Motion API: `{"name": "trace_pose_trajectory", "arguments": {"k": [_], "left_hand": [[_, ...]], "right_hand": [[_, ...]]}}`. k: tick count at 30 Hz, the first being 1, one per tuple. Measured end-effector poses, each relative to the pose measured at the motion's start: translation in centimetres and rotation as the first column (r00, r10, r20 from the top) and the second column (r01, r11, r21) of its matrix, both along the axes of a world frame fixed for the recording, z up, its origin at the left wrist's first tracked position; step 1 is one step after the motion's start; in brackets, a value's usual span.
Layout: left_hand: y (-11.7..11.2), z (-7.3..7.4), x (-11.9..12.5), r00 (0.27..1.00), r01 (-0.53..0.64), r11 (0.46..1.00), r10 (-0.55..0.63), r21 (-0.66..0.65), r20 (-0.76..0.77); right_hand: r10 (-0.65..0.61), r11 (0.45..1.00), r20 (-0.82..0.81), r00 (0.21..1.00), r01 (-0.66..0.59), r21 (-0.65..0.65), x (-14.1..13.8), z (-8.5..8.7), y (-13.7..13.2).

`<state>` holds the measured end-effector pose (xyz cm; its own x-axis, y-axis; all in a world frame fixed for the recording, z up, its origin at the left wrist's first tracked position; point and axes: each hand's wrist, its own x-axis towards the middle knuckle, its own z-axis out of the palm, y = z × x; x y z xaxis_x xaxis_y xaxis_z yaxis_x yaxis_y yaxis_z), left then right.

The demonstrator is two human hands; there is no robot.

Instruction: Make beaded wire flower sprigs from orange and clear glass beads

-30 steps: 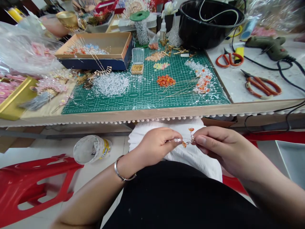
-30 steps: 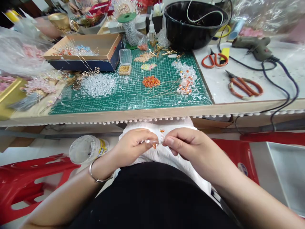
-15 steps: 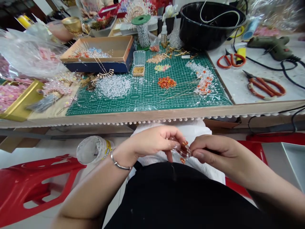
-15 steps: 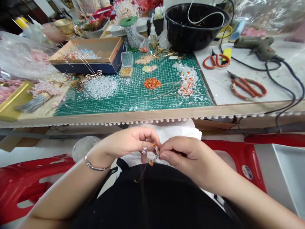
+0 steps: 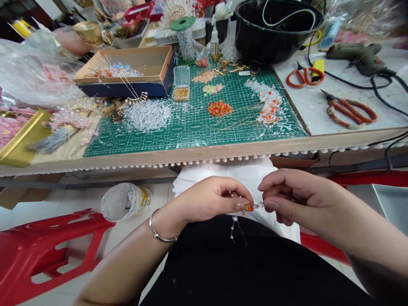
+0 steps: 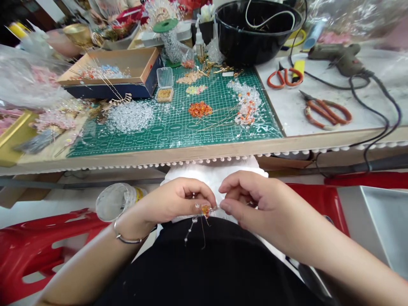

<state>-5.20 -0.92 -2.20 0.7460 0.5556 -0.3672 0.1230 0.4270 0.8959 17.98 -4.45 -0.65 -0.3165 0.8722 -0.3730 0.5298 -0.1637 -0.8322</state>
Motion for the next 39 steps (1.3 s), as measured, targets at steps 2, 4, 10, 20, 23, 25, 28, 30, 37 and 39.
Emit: {"name": "trace_pose_trajectory", "arguments": {"k": [2, 4, 10, 20, 23, 25, 28, 30, 37, 39], "left_hand": [[-0.2, -0.3, 0.1, 0.998, -0.052, 0.999, 0.053, 0.011, -0.042], [-0.3, -0.6, 0.3, 0.984, -0.175, 0.984, 0.175, -0.011, -0.013], [-0.8, -0.7, 1.7, 0.897, -0.433, 0.897, 0.438, -0.083, 0.051], [-2.5, 0.0, 0.5, 0.898, -0.128, 0.103, 0.433, 0.986, 0.072], [-2.7, 0.1, 0.0, 0.910, -0.039, -0.071, 0.409, 0.997, 0.065], [-2.8, 0.4, -0.1, 0.902, -0.002, -0.156, 0.427, 0.988, 0.069], [-2.8, 0.8, -0.2, 0.900, 0.022, -0.216, 0.429, 0.976, 0.075], [-2.9, 1.0, -0.2, 0.906, 0.047, -0.213, 0.421, 0.976, 0.048], [-3.0, 2.1, -0.2, 0.948, -0.028, 0.003, 0.319, 1.000, 0.025], [-3.1, 2.7, -0.2, 0.949, -0.040, 0.130, 0.316, 0.991, -0.003]], "right_hand": [[0.035, 0.994, 0.062, 0.997, -0.041, 0.104, -0.1, 0.2, 0.0], [0.068, 0.933, 0.143, 0.987, -0.114, 0.343, -0.2, 0.2, 0.1], [0.111, 0.528, 0.199, 0.974, -0.227, 0.818, -0.8, 0.2, 0.9], [0.301, 0.681, 0.049, 0.952, -0.250, 0.688, -2.8, 0.2, 1.8], [0.217, 0.890, -0.230, 0.949, -0.096, 0.445, -2.9, -0.5, 1.5], [0.164, 0.975, -0.412, 0.896, -0.083, 0.207, -2.8, -0.9, 1.4], [0.132, 0.991, -0.568, 0.812, -0.127, 0.048, -2.7, -0.9, 1.2], [0.114, 0.993, -0.566, 0.816, -0.100, 0.056, -2.6, -0.7, 0.9], [0.121, 0.992, -0.508, 0.853, -0.122, 0.032, -1.5, -0.1, 0.5], [0.148, 0.989, -0.429, 0.891, -0.121, 0.089, -1.4, 0.2, 0.5]]}}
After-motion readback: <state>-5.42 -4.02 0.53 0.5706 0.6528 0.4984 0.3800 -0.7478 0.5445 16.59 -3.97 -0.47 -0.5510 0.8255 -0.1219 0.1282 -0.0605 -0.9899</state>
